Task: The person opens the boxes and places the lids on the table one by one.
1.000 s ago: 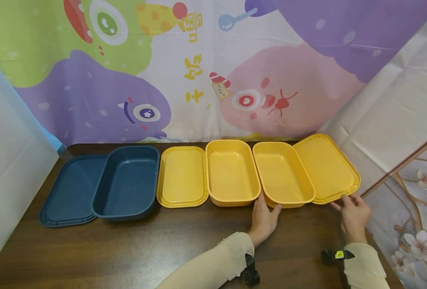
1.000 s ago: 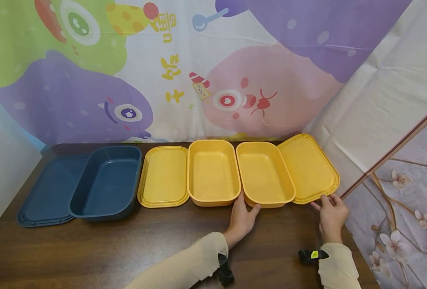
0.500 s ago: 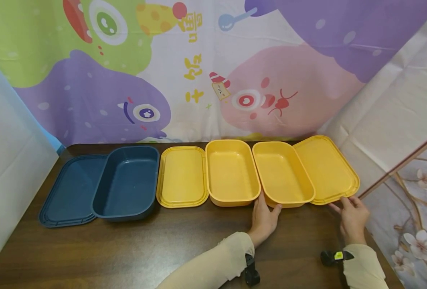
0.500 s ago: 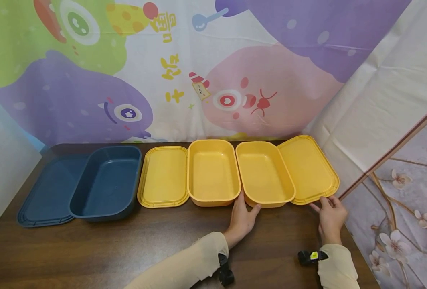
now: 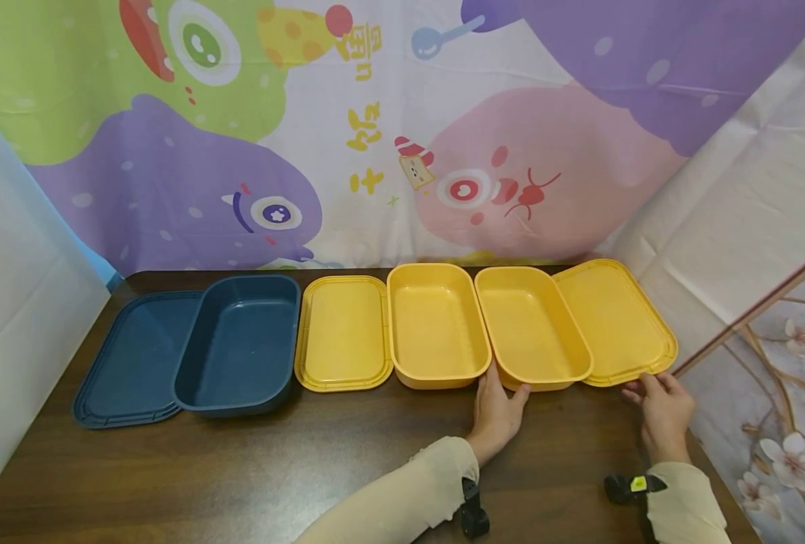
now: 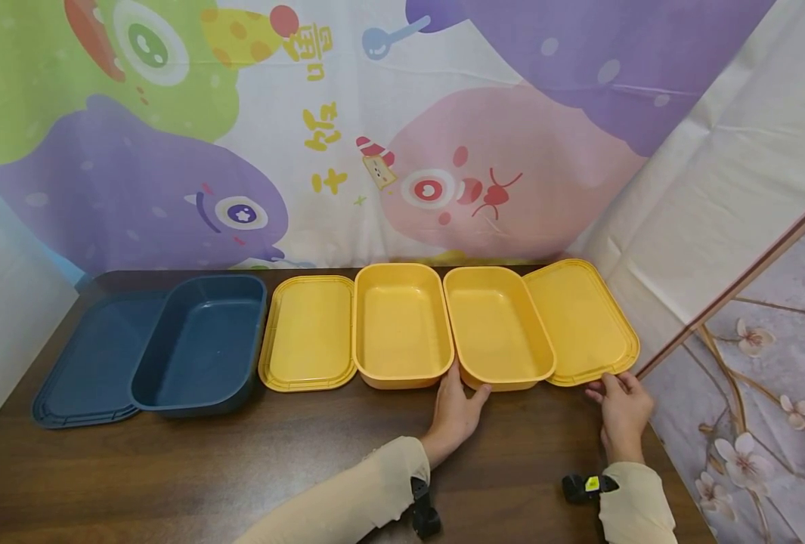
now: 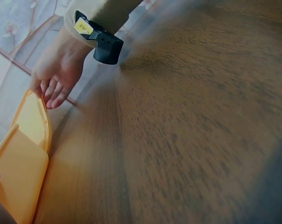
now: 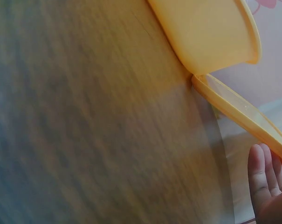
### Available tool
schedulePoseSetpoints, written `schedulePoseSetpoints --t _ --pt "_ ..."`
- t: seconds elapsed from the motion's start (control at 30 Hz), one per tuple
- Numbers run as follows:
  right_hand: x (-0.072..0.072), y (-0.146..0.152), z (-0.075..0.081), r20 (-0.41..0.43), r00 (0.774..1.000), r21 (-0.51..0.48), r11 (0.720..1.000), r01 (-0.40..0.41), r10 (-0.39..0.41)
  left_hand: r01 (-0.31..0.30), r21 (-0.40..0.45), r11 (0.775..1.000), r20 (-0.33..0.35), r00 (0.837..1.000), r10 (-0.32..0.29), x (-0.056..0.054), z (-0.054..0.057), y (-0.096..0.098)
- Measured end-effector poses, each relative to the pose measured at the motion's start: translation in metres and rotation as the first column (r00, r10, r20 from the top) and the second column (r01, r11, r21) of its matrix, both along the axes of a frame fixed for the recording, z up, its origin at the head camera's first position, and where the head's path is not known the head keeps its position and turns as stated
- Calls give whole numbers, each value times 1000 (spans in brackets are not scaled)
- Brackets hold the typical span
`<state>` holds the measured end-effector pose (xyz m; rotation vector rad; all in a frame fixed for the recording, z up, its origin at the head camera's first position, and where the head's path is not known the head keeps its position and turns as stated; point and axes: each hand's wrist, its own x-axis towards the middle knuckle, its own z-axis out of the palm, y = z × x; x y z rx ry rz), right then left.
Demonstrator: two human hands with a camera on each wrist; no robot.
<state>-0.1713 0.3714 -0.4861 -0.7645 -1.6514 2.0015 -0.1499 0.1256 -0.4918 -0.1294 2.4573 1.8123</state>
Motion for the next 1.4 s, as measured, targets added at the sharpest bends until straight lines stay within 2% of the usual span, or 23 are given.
schedulePoseSetpoints --t 0.5,0.73,0.97,1.17,1.4 --pt "3 10 3 136 988 15 997 -81 78 1 -4 1000 -6 1000 -1 -1 -1 -1" --pt "6 16 4 262 955 81 983 -163 137 4 -3 1000 -3 1000 -4 -1 -1 -1" --pt "6 20 2 353 924 147 966 -210 147 9 10 1000 -21 1000 -9 -2 -5 -1" --pt "5 22 0 405 899 186 948 -257 164 15 26 1000 -12 1000 -15 -3 -5 -2" --pt "5 22 0 439 884 186 945 -267 164 14 18 1000 -9 1000 -14 -2 -5 -1"
